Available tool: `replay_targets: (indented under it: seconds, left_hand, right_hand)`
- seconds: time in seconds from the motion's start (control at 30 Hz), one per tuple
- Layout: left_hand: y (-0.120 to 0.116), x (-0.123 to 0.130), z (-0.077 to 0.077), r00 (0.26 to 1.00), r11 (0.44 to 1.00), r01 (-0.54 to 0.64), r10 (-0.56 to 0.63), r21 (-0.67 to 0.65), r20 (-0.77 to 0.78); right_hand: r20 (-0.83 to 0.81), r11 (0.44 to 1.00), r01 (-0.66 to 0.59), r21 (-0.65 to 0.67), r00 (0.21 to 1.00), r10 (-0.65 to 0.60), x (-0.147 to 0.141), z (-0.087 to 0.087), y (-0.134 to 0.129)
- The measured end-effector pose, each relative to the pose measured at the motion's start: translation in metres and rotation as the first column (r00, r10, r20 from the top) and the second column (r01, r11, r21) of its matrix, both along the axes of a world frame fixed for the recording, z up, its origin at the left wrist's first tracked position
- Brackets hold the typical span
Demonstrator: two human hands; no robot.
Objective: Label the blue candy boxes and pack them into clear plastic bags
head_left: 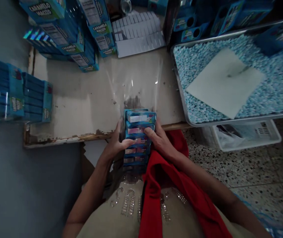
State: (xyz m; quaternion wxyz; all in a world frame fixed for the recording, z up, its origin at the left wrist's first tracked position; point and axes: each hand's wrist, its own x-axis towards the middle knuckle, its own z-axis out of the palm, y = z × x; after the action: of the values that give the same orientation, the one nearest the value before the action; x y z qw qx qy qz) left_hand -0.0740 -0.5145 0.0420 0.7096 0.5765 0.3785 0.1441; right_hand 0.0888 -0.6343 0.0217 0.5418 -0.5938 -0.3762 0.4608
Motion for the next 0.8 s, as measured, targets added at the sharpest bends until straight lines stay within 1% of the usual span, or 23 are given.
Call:
replay_targets:
  seconds: [0.07, 0.13, 0.2, 0.23, 0.27, 0.3, 0.33, 0.4, 0.47, 0.5, 0.53, 0.57, 0.6, 0.63, 0.67, 0.7, 0.73, 0.77, 0.8]
  left_hand:
    - [-0.019, -0.008, 0.0, 0.995, 0.995, -0.078, 0.074, -0.06, -0.06]
    - [-0.041, -0.02, -0.002, 0.981, 0.968, -0.171, 0.148, -0.186, -0.128]
    - [-0.063, -0.032, -0.004, 0.96, 0.904, -0.267, 0.219, -0.332, -0.177]
    - [-0.073, -0.037, -0.005, 0.947, 0.872, -0.312, 0.255, -0.377, -0.194]
    - [-0.08, -0.041, -0.004, 0.937, 0.853, -0.344, 0.284, -0.393, -0.205]
    - [-0.083, -0.044, -0.003, 0.929, 0.852, -0.364, 0.303, -0.377, -0.215]
    - [-0.084, -0.044, -0.001, 0.921, 0.865, -0.377, 0.315, -0.331, -0.227]
    - [-0.074, -0.04, 0.008, 0.912, 0.911, -0.369, 0.318, -0.181, -0.26]
    - [-0.054, -0.031, 0.019, 0.908, 0.956, -0.293, 0.286, 0.022, -0.306]
    - [-0.043, -0.026, 0.026, 0.901, 0.963, -0.232, 0.267, 0.141, -0.342]
    - [-0.031, -0.022, 0.031, 0.886, 0.952, -0.153, 0.251, 0.265, -0.391]
    - [-0.02, -0.02, 0.036, 0.859, 0.92, -0.067, 0.249, 0.386, -0.447]
    - [-0.011, -0.019, 0.038, 0.826, 0.873, 0.018, 0.262, 0.487, -0.499]
    - [-0.003, -0.021, 0.038, 0.8, 0.826, 0.085, 0.276, 0.557, -0.532]
    - [0.003, -0.026, 0.036, 0.793, 0.793, 0.125, 0.281, 0.597, -0.54]
    - [0.008, -0.033, 0.031, 0.808, 0.774, 0.123, 0.286, 0.621, -0.515]
    - [0.012, -0.042, 0.023, 0.838, 0.77, 0.066, 0.302, 0.634, -0.454]
    - [0.015, -0.051, 0.013, 0.872, 0.772, -0.043, 0.34, 0.635, -0.354]
    - [0.017, -0.06, 0.002, 0.892, 0.77, -0.178, 0.39, 0.613, -0.23]
  right_hand:
    - [-0.06, 0.995, -0.098, 0.001, 0.993, 0.098, -0.007, 0.008, -0.007]
    - [-0.051, 0.968, -0.25, -0.003, 0.967, 0.25, -0.011, 0.012, -0.022]
    - [-0.002, 0.914, -0.406, -0.003, 0.914, 0.406, -0.011, 0.012, -0.038]
    - [0.019, 0.886, -0.464, 0.002, 0.886, 0.464, -0.011, 0.011, -0.044]
    - [0.036, 0.866, -0.5, 0.011, 0.866, 0.499, -0.011, 0.009, -0.048]
    - [0.047, 0.858, -0.514, 0.025, 0.857, 0.512, -0.012, 0.008, -0.051]
    - [0.053, 0.86, -0.509, 0.041, 0.86, 0.507, -0.014, 0.006, -0.05]
    - [0.062, 0.885, -0.46, 0.066, 0.887, 0.457, -0.018, 0.002, -0.043]
    - [0.091, 0.922, -0.377, 0.084, 0.925, 0.37, -0.022, 0.001, -0.029]
    - [0.122, 0.94, -0.329, 0.091, 0.94, 0.317, -0.023, 0.002, -0.02]
    - [0.162, 0.955, -0.281, 0.097, 0.951, 0.263, -0.023, 0.002, -0.011]
    - [0.202, 0.966, -0.239, 0.098, 0.955, 0.215, -0.022, 0.003, -0.003]
    - [0.234, 0.973, -0.209, 0.096, 0.955, 0.182, -0.02, 0.003, 0.003]
    - [0.254, 0.977, -0.19, 0.093, 0.954, 0.161, -0.016, 0.003, 0.008]
    - [0.265, 0.98, -0.175, 0.091, 0.953, 0.146, -0.01, 0.001, 0.01]
    - [0.271, 0.982, -0.163, 0.092, 0.953, 0.133, -0.003, -0.001, 0.011]
    - [0.278, 0.983, -0.157, 0.094, 0.952, 0.125, 0.004, -0.004, 0.009]
    - [0.292, 0.983, -0.155, 0.095, 0.949, 0.122, 0.012, -0.009, 0.007]
    - [0.312, 0.983, -0.162, 0.088, 0.942, 0.127, 0.02, -0.014, 0.006]
